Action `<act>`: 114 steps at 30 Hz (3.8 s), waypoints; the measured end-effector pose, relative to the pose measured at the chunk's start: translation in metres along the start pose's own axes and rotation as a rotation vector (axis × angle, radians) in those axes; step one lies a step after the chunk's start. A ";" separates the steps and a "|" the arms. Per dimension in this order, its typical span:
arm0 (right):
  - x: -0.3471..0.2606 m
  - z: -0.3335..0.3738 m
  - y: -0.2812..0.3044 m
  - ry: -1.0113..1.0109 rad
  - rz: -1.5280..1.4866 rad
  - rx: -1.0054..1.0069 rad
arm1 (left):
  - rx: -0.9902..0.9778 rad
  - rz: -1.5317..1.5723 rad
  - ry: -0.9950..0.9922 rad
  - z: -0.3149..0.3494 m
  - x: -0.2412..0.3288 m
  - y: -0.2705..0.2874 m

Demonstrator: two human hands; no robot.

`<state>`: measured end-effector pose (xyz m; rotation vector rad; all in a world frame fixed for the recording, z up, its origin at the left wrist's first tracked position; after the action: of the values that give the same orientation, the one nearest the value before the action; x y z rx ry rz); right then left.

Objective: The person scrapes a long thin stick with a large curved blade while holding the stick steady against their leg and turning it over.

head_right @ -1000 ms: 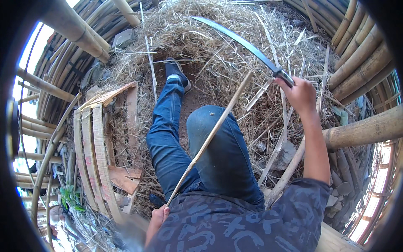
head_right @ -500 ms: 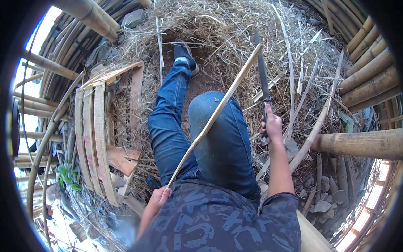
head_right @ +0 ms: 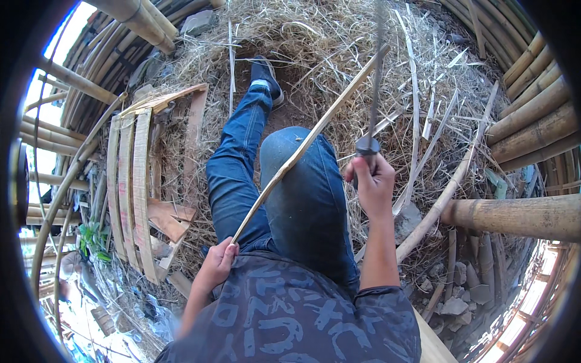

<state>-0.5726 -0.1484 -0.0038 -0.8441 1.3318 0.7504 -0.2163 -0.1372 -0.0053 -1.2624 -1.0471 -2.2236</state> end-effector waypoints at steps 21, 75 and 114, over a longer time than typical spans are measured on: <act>-0.051 -0.030 -0.024 0.368 1.233 -0.195 | 0.147 -0.198 -0.147 0.010 0.000 -0.001; 0.000 0.024 -0.040 -0.295 0.070 -0.101 | -0.193 0.537 0.202 -0.004 -0.051 -0.032; -0.009 0.021 -0.039 -0.251 0.432 -0.052 | -0.009 -0.044 -0.071 -0.028 0.005 -0.027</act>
<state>-0.5294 -0.1499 0.0093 -0.4825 1.2834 1.1919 -0.2517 -0.1410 -0.0211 -1.3437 -1.1022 -2.2325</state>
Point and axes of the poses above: each hand's wrist, its own z-axis away from the middle knuckle, its own y-axis out of the back of the hand, x = y × z, the point moved 5 cm from there along -z, towards the middle knuckle, and after that the axes turned 8 degrees about -y, right-handed, at the moved point
